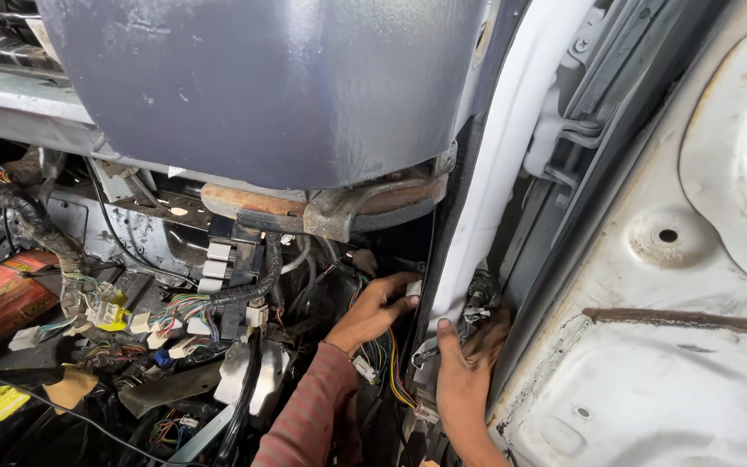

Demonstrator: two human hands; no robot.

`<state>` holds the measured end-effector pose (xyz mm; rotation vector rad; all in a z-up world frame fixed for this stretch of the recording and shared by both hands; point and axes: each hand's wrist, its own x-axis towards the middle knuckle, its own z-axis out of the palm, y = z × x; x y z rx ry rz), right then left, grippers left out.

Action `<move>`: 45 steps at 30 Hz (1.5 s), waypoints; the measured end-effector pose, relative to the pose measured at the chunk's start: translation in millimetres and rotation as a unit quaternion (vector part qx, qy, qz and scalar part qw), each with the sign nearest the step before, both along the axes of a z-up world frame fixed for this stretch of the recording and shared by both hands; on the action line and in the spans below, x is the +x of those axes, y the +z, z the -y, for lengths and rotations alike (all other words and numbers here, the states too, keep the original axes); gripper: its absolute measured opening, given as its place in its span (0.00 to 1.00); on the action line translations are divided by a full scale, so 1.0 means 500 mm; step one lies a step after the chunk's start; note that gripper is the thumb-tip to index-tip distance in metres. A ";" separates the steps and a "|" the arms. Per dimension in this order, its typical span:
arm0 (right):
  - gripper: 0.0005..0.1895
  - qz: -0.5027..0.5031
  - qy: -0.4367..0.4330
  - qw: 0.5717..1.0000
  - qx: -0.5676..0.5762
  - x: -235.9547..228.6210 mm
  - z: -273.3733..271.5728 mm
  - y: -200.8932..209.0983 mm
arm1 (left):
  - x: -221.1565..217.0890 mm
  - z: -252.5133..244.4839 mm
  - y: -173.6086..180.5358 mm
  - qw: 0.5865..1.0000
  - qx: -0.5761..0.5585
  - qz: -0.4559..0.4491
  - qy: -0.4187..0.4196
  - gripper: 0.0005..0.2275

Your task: The recorder is seen manipulating and connecting electrical wiring harnesses inside a vehicle's dashboard and door panel.

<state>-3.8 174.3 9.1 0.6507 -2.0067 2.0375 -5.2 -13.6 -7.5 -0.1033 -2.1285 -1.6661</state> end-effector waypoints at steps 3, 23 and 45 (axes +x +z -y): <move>0.49 0.008 -0.023 0.998 0.055 0.020 -0.002 0.033 | 0.005 -0.003 0.005 1.000 0.003 0.010 0.002 0.21; 0.15 -0.481 -0.076 0.288 0.825 0.089 -0.053 0.392 | 0.026 -0.018 -0.048 0.995 0.028 -0.088 0.041 0.21; 0.21 -0.448 0.010 0.298 0.843 0.079 -0.042 0.400 | 0.044 -0.020 -0.056 0.941 0.298 -0.161 -0.005 0.23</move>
